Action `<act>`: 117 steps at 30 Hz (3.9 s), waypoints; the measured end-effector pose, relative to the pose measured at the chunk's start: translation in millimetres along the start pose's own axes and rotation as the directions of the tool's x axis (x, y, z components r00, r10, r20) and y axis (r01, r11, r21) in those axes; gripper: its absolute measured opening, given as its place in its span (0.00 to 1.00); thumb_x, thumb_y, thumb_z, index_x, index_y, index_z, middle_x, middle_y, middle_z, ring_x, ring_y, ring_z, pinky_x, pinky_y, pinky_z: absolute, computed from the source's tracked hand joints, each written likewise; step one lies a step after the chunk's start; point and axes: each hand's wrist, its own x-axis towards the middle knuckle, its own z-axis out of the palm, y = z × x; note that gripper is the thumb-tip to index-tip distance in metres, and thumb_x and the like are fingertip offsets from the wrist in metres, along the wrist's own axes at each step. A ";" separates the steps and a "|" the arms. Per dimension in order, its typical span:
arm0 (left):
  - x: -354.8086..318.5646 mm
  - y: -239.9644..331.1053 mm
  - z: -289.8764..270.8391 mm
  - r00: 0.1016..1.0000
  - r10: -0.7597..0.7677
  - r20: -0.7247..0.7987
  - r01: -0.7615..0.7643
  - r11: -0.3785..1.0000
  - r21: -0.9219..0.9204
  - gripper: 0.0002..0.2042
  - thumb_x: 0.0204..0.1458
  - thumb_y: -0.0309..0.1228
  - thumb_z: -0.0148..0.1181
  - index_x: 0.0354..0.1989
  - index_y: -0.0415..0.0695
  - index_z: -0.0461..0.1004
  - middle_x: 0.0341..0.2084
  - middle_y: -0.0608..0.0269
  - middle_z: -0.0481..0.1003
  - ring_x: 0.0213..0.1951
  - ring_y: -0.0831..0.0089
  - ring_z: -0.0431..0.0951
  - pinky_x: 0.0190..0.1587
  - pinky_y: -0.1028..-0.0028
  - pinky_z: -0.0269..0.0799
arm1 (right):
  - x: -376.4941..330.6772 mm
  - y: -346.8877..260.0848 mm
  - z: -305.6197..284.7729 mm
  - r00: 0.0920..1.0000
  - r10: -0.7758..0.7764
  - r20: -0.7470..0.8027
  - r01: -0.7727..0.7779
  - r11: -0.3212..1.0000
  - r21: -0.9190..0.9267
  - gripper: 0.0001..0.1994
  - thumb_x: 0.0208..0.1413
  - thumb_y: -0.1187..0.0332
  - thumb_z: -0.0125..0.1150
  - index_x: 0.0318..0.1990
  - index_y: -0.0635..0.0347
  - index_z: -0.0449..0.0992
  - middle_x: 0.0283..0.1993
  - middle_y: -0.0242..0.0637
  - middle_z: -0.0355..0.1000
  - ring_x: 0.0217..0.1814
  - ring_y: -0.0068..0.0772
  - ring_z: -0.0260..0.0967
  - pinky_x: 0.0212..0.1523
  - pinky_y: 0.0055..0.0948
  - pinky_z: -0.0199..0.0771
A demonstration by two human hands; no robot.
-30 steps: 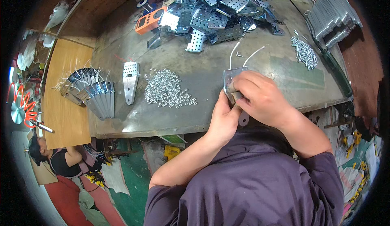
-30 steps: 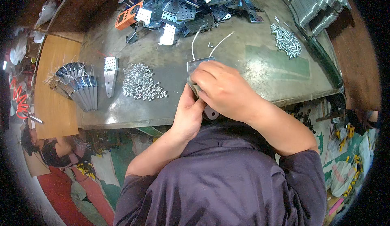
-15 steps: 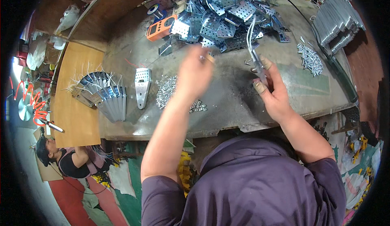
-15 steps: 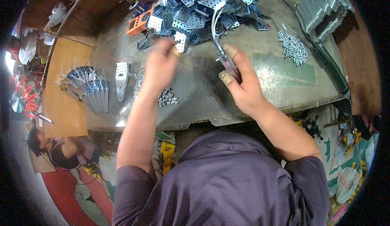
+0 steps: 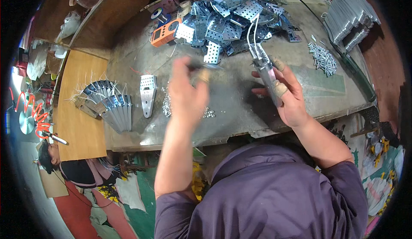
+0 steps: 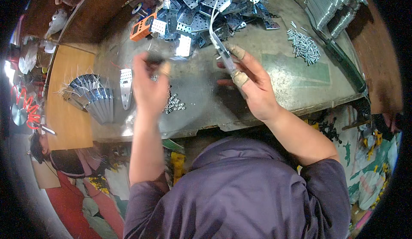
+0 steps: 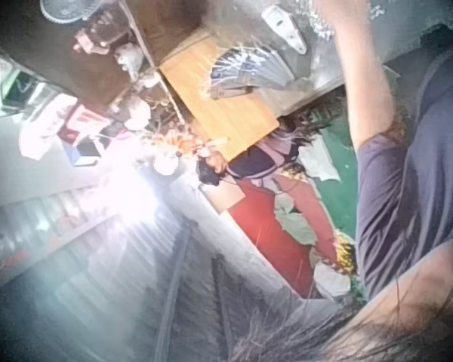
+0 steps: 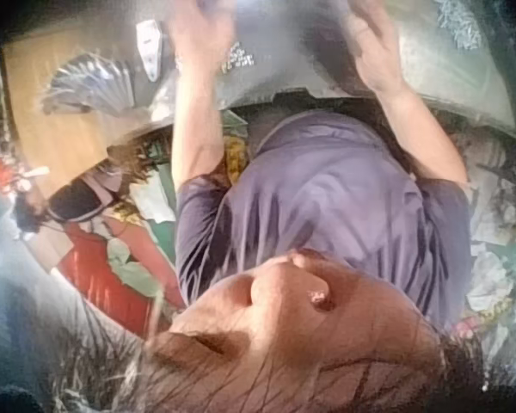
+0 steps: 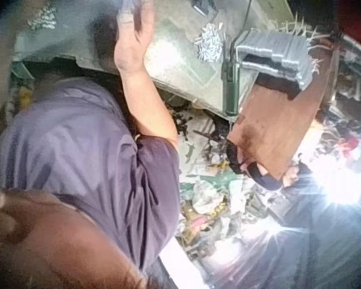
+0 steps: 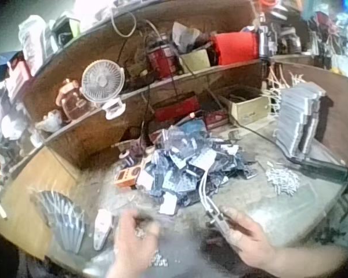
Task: Assembling small metal components using screws and a power screwdriver.
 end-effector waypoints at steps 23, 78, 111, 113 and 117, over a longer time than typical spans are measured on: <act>-44.2 22.5 50.2 0.927 -0.371 0.056 0.242 0.478 -0.844 0.14 0.52 0.17 0.47 0.45 0.43 0.56 0.38 0.57 0.69 0.38 0.71 0.74 0.40 0.75 0.71 | -16.8 -49.1 41.6 0.987 0.135 -0.088 -0.096 0.931 0.351 0.25 0.62 0.68 0.39 0.66 0.57 0.45 0.63 0.44 0.55 0.63 0.46 0.57 0.55 0.50 0.67; -72.8 15.0 37.8 0.850 -0.250 0.464 0.521 0.536 -0.664 0.26 0.45 0.25 0.63 0.50 0.41 0.55 0.44 0.56 0.66 0.49 0.65 0.69 0.51 0.66 0.66 | -70.1 -191.4 -214.6 0.924 -0.164 -0.346 -0.371 -0.603 -0.706 0.28 0.53 0.63 0.57 0.60 0.57 0.58 0.53 0.51 0.65 0.56 0.52 0.62 0.58 0.40 0.59; -77.2 9.6 40.4 0.918 -0.161 0.361 0.323 0.832 -0.451 0.32 0.45 0.29 0.65 0.54 0.35 0.51 0.46 0.52 0.63 0.52 0.63 0.64 0.56 0.65 0.58 | -15.9 -40.9 -30.5 0.867 0.321 -0.380 0.041 0.715 0.698 0.12 0.53 0.65 0.54 0.36 0.66 0.65 0.34 0.39 0.65 0.43 0.37 0.64 0.59 0.46 0.61; -83.0 2.5 33.4 0.969 -0.071 0.237 0.142 0.944 -0.299 0.31 0.48 0.33 0.62 0.54 0.33 0.52 0.45 0.47 0.63 0.50 0.57 0.65 0.55 0.63 0.58 | -16.8 -41.6 -28.1 0.856 0.314 -0.412 0.070 0.718 0.692 0.12 0.52 0.66 0.56 0.37 0.66 0.65 0.34 0.39 0.66 0.43 0.37 0.64 0.60 0.47 0.60; -86.3 -20.7 13.9 0.999 0.045 -0.016 -0.037 0.943 0.332 0.25 0.48 0.34 0.58 0.51 0.33 0.60 0.40 0.45 0.67 0.43 0.53 0.67 0.47 0.60 0.60 | -16.1 -41.0 -29.7 0.850 0.330 -0.411 0.076 0.695 0.715 0.12 0.52 0.67 0.56 0.38 0.67 0.65 0.35 0.40 0.66 0.43 0.37 0.65 0.61 0.47 0.60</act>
